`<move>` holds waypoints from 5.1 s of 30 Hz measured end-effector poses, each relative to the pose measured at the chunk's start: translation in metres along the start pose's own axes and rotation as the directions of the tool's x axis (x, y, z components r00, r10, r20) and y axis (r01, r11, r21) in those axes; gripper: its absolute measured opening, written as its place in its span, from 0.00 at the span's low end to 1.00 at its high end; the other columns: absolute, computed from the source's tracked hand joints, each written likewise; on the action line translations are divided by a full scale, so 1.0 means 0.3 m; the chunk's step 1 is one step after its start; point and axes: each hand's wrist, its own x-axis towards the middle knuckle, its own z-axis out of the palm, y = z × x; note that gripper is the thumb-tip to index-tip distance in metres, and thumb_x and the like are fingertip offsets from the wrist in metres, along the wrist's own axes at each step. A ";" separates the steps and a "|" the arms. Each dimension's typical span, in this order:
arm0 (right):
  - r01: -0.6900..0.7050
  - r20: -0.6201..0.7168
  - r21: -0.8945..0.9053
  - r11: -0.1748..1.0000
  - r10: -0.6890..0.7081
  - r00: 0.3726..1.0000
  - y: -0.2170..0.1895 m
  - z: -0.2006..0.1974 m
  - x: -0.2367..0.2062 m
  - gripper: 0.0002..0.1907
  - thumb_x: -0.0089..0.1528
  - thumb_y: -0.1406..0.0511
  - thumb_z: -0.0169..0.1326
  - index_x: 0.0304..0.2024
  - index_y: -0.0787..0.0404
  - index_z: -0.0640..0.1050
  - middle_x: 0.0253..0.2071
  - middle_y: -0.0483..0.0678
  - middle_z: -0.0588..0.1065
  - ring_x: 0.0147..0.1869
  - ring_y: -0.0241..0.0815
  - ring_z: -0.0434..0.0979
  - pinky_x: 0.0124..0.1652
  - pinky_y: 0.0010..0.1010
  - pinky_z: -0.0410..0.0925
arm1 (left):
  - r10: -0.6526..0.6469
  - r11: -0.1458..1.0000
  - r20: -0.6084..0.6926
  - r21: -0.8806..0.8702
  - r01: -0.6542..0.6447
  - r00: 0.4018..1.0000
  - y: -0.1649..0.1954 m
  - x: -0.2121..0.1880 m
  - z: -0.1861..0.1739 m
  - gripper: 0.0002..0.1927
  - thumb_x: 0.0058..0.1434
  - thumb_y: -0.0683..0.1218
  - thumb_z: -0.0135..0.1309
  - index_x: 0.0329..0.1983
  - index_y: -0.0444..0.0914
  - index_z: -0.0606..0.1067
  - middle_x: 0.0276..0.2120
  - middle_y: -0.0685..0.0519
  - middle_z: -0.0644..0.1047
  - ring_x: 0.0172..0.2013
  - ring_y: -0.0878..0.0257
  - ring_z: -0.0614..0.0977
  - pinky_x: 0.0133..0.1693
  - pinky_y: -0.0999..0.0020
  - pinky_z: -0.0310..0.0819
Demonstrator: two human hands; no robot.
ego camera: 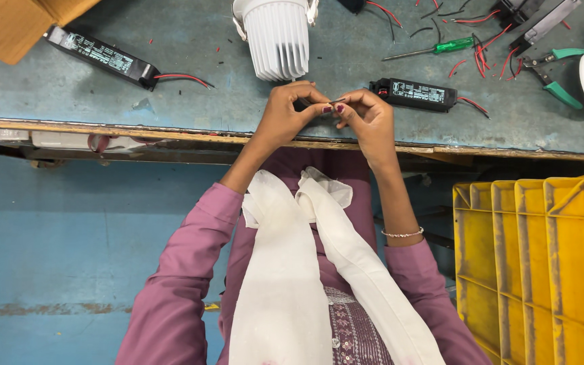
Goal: The person connects wires to LED light housings and power drivers on a workbench. They use a screwdriver to secure connections and place completed units into a cardboard box.
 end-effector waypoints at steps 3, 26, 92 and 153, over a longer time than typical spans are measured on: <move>0.048 -0.063 -0.008 0.999 -0.048 0.997 0.026 0.006 -0.001 0.05 0.69 0.69 0.57 0.44 0.67 0.75 0.41 0.47 0.77 0.42 0.32 0.77 0.40 0.25 0.74 | -0.011 0.999 -0.010 0.035 0.012 1.000 0.013 0.006 0.007 0.05 0.60 0.41 0.64 0.36 0.33 0.82 0.30 0.49 0.82 0.33 0.62 0.81 0.65 0.55 0.68; -0.014 -0.112 0.167 0.986 0.033 0.993 0.003 0.057 0.013 0.09 0.69 0.67 0.58 0.47 0.69 0.78 0.45 0.51 0.79 0.46 0.36 0.81 0.44 0.27 0.76 | 0.086 0.995 -0.081 0.063 -0.081 0.993 -0.004 0.009 0.011 0.06 0.64 0.42 0.63 0.39 0.33 0.82 0.36 0.49 0.84 0.39 0.60 0.84 0.63 0.57 0.69; 0.006 -0.302 -0.788 0.616 -0.395 0.868 -0.049 -0.056 -0.062 0.15 0.69 0.57 0.53 0.56 0.54 0.78 0.60 0.42 0.76 0.70 0.40 0.71 0.78 0.45 0.53 | -0.147 0.982 -0.111 -0.132 0.132 0.983 -0.130 -0.085 0.033 0.03 0.75 0.33 0.59 0.47 0.26 0.76 0.37 0.51 0.79 0.43 0.70 0.81 0.72 0.64 0.68; -0.228 -0.703 -0.676 0.701 -0.706 -0.083 -0.777 -1.461 -0.715 0.10 0.78 0.64 0.53 0.51 0.66 0.73 0.40 0.50 0.74 0.39 0.40 0.72 0.40 0.32 0.68 | -0.135 0.991 -0.107 -0.039 0.131 0.985 -0.076 -0.070 -0.019 0.05 0.66 0.35 0.59 0.44 0.29 0.78 0.41 0.51 0.79 0.52 0.63 0.80 0.63 0.62 0.70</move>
